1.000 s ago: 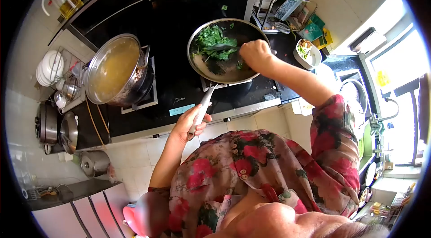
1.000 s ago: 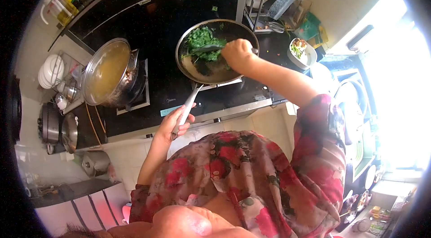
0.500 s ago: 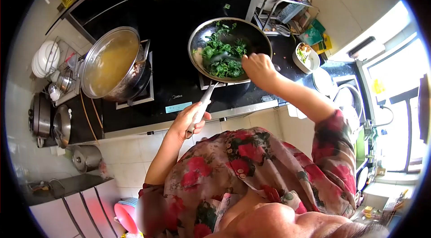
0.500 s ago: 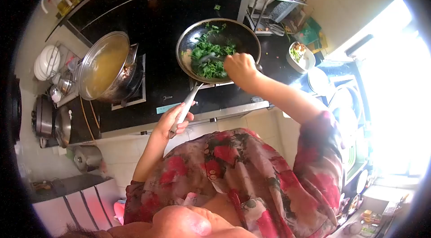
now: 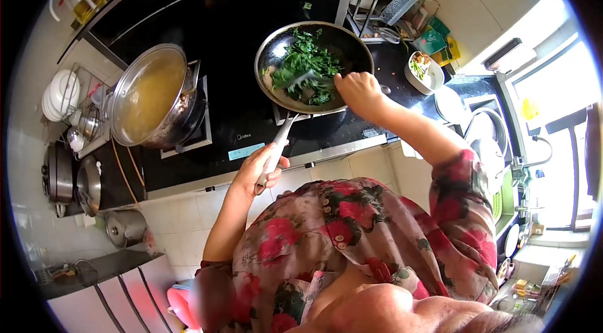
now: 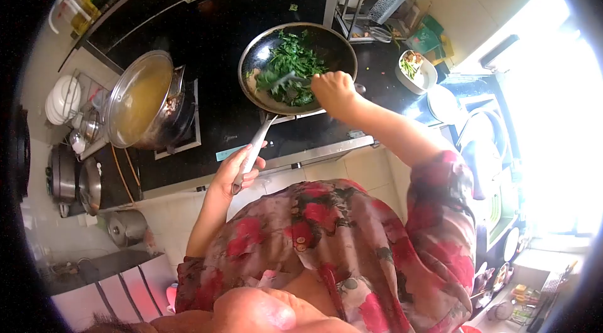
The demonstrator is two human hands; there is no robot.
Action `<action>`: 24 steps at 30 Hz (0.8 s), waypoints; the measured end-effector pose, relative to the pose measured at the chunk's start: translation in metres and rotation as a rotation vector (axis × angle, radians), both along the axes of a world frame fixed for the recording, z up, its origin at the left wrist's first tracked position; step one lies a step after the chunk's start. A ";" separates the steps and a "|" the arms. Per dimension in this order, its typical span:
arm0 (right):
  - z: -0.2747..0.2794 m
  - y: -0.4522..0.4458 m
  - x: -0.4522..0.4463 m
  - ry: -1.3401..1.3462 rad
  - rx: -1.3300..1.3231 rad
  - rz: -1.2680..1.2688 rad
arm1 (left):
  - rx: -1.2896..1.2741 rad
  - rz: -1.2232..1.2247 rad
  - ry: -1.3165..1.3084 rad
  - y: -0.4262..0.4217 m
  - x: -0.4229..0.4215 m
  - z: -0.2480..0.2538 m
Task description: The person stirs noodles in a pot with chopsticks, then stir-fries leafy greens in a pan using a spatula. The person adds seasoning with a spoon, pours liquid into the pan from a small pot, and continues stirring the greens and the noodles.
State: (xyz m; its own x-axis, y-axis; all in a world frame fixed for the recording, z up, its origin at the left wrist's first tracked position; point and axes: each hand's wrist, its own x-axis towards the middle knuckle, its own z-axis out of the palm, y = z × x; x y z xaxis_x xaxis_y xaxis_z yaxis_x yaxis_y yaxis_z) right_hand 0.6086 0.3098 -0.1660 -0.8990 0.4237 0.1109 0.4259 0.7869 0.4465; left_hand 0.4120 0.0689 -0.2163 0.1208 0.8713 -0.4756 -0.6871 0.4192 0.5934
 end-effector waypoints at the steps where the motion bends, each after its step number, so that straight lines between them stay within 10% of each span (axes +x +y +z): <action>1: 0.003 0.011 -0.012 -0.106 -0.195 -0.161 | -0.006 -0.007 0.000 -0.001 0.000 0.001; 8: 0.057 -0.002 0.025 -0.198 -0.316 -0.221 | 0.002 0.006 0.025 0.000 -0.001 0.000; 24: -0.013 0.028 -0.031 -0.089 -0.085 -0.239 | 0.020 0.016 -0.021 -0.003 0.004 -0.006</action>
